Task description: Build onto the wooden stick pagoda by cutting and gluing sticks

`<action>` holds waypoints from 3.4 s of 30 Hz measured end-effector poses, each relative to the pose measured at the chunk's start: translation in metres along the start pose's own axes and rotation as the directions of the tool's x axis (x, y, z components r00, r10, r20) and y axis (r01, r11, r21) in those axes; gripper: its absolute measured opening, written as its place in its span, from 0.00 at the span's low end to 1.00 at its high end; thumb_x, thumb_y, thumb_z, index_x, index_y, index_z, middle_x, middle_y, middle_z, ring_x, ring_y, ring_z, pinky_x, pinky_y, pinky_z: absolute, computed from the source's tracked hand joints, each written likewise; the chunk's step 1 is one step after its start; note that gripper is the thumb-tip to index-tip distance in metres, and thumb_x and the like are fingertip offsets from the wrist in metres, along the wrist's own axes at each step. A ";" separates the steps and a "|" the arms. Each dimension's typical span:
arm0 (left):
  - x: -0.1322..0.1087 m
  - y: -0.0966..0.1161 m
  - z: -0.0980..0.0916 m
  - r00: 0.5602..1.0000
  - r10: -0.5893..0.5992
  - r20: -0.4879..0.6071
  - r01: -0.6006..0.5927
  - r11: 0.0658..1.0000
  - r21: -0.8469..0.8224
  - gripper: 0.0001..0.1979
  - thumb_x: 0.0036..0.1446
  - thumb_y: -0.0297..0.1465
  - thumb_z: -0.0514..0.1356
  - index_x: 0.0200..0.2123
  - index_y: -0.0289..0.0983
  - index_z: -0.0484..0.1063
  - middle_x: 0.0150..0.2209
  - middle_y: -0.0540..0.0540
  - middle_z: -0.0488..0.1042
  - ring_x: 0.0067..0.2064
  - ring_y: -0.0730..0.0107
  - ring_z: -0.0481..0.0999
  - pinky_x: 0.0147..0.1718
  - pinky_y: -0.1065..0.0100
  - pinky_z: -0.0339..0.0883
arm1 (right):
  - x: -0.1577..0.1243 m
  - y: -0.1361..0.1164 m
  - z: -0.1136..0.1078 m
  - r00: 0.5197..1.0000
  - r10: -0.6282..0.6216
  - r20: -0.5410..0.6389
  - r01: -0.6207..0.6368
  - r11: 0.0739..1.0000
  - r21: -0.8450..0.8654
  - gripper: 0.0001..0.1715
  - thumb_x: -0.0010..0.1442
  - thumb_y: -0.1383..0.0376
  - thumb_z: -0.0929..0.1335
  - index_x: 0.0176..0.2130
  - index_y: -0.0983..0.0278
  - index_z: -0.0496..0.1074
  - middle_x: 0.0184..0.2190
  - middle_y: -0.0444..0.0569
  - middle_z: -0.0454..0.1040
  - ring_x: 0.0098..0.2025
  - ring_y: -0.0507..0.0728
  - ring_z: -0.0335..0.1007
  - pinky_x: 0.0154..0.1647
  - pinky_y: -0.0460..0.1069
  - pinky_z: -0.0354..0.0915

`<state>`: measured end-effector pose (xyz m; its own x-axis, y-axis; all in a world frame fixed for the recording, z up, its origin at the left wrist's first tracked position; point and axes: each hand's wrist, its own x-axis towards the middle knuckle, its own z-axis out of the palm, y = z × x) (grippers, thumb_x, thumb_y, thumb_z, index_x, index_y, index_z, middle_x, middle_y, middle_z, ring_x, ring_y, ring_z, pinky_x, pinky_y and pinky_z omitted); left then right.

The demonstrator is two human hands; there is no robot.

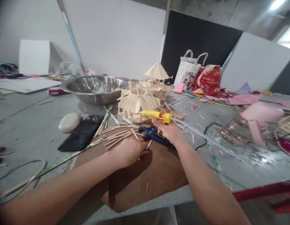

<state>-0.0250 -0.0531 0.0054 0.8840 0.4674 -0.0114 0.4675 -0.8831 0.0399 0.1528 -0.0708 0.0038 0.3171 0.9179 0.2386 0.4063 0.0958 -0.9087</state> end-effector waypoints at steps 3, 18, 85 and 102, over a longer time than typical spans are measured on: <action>0.000 0.003 0.002 0.997 -0.038 0.067 0.038 0.999 -0.001 0.08 0.50 0.32 0.50 0.32 0.37 0.66 0.32 0.44 0.70 0.31 0.61 0.72 0.26 0.64 0.65 | 0.000 0.001 0.000 1.000 -0.004 0.003 0.004 1.000 -0.003 0.21 0.45 0.50 0.65 0.26 0.65 0.69 0.12 0.41 0.63 0.16 0.48 0.58 0.17 0.44 0.54; -0.001 -0.051 -0.031 0.841 -0.389 -0.377 0.132 0.822 -0.555 0.05 0.46 0.27 0.51 0.26 0.35 0.66 0.24 0.51 0.70 0.25 0.78 0.65 0.26 0.75 0.59 | -0.003 -0.016 -0.006 0.995 0.007 -0.097 0.008 0.987 0.160 0.20 0.42 0.50 0.66 0.24 0.64 0.67 0.18 0.44 0.67 0.16 0.47 0.57 0.15 0.44 0.54; 0.012 -0.126 -0.035 0.620 -0.723 -0.306 0.206 0.526 -0.825 0.14 0.44 0.34 0.55 0.33 0.33 0.72 0.14 0.50 0.68 0.12 0.81 0.61 0.11 0.77 0.53 | -0.002 -0.008 -0.001 0.995 0.050 -0.080 -0.038 0.988 0.152 0.19 0.43 0.51 0.67 0.26 0.64 0.68 0.15 0.41 0.65 0.16 0.47 0.58 0.15 0.43 0.55; 0.014 -0.124 -0.038 0.632 -0.726 -0.271 0.190 0.483 -0.855 0.12 0.45 0.31 0.55 0.33 0.31 0.71 0.13 0.51 0.66 0.12 0.80 0.62 0.12 0.77 0.56 | -0.002 -0.006 -0.001 0.994 0.059 -0.094 -0.045 0.987 0.153 0.20 0.42 0.51 0.67 0.28 0.64 0.69 0.16 0.42 0.65 0.16 0.47 0.58 0.15 0.43 0.55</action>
<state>-0.0711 0.0648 0.0385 0.2164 0.9478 0.2344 0.3862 -0.3036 0.8710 0.1506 -0.0733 0.0093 0.4201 0.8816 0.2153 0.2558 0.1126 -0.9602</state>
